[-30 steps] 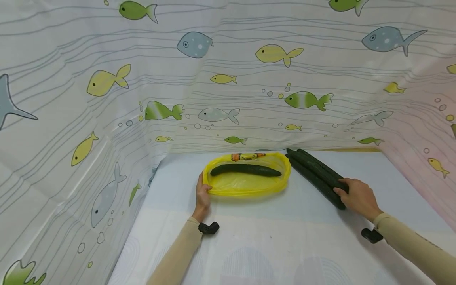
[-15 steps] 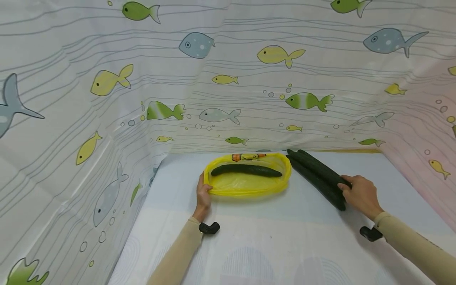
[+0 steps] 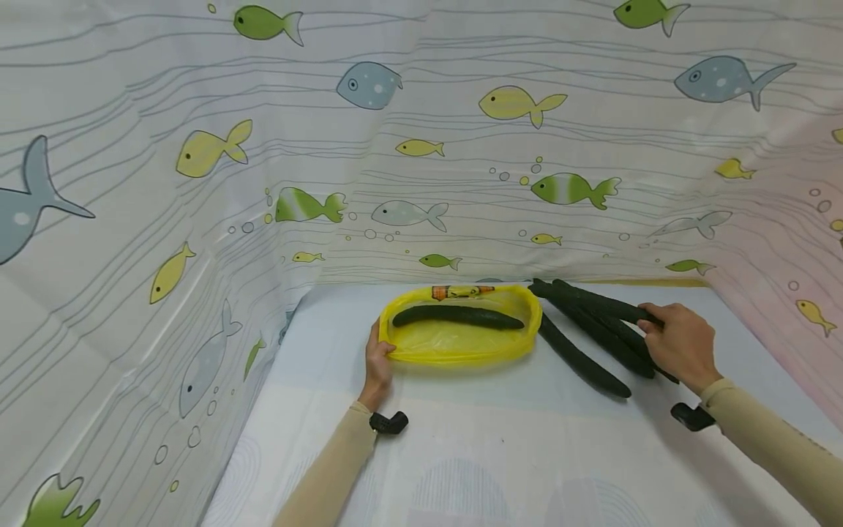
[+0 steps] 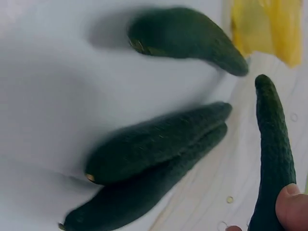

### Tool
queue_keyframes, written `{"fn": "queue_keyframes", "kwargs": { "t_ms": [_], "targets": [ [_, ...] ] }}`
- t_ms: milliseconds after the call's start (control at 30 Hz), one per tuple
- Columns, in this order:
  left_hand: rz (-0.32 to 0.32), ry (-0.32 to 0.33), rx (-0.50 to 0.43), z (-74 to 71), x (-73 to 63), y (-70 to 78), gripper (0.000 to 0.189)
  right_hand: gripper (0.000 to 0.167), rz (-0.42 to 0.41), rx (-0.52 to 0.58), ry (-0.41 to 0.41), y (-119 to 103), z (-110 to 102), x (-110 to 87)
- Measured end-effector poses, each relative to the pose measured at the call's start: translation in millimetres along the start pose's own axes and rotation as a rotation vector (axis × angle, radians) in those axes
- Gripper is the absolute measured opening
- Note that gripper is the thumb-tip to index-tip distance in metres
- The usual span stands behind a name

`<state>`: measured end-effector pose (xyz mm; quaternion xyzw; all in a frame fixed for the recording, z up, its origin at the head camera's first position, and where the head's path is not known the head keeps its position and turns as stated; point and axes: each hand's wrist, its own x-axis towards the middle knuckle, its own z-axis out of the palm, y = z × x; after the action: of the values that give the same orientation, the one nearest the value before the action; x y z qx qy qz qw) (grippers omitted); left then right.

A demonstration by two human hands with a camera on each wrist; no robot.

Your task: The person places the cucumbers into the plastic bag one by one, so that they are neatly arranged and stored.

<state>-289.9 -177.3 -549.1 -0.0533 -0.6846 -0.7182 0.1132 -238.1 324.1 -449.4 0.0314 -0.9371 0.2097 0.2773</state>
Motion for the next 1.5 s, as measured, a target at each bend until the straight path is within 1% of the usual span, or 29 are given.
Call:
{"fn": "queue_keyframes", "kwargs": {
  "t_ms": [167, 367, 633, 867, 1100, 1333, 1500],
  "targets": [
    [0.005, -0.009, 0.012, -0.7, 0.3, -1.7, 0.082, 0.03, 0.023, 0.005, 0.033, -1.6, -8.6, 8.3],
    [0.009, -0.004, 0.003, -0.2, 1.1, -2.4, 0.081, 0.031, 0.01, 0.027, 0.057, -9.1, -13.6, 17.1],
    [-0.01, -0.006, 0.015, -0.2, -1.3, -0.6, 0.081, 0.033, 0.014, 0.072, -0.024, -27.1, -11.6, 21.1],
    [-0.022, 0.001, 0.032, -1.1, -1.8, -2.0, 0.081, 0.035, -0.008, 0.107, -0.08, -45.8, -8.3, 21.5],
    [-0.008, -0.006, 0.014, -1.2, -1.5, -1.4, 0.081, 0.037, -0.069, 0.139, -0.088, -68.4, -1.6, 24.6],
    [0.005, -0.002, 0.014, -2.5, 0.4, -0.1, 0.082, 0.034, -0.108, 0.175, -0.122, -93.5, 11.1, 28.7],
    [0.008, -0.008, 0.013, -1.7, 1.6, 1.8, 0.082, 0.033, -0.15, 0.197, -0.151, -106.5, 21.8, 31.5]
  ]
}}
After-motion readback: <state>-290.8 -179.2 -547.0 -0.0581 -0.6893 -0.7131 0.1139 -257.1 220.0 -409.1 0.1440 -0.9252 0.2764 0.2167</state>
